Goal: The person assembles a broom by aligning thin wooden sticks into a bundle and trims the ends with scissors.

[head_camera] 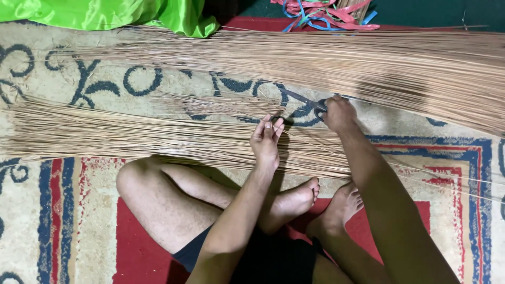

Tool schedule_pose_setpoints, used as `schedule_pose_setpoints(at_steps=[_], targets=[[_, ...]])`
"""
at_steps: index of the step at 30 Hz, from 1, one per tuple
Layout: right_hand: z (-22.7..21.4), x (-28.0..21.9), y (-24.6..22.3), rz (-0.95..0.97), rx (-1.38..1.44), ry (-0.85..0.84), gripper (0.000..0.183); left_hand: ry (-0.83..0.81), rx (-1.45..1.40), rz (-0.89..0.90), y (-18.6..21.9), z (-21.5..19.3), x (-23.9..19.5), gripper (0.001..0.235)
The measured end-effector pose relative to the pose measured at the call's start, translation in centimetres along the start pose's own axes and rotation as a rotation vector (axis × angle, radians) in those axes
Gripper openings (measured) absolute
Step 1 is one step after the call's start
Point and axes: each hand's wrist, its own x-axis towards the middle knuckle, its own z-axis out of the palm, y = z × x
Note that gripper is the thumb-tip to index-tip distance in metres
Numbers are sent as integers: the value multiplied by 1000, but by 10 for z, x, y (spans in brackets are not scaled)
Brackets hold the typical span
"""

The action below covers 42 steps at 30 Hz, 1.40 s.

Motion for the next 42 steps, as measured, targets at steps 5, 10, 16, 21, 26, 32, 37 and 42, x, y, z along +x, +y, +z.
schedule_pose_setpoints(at_steps=[5,10,16,21,26,32,37,42], targets=[[-60,-13,-9,30,167,-134,47,50,-69,-23,-16,-16,20,29],[-131,-13,-15,-55,201,-273,49,52,-203,-51,-24,-14,22,18],[-219,-22,-97,-189,55,-468,52,71,-240,-47,-24,-10,20,13],[-240,-4,-129,-110,-111,-635,60,122,-183,-11,-7,2,11,20],[-258,-4,-166,-59,-172,-690,55,131,-167,-27,-11,1,12,16],[-262,-4,-196,-116,-310,-724,49,113,-147,-50,0,6,6,15],[-260,4,-206,-150,-405,-713,52,100,-151,-51,0,7,5,13],[-251,9,-209,-183,-431,-738,49,89,-148,-51,2,9,3,13]])
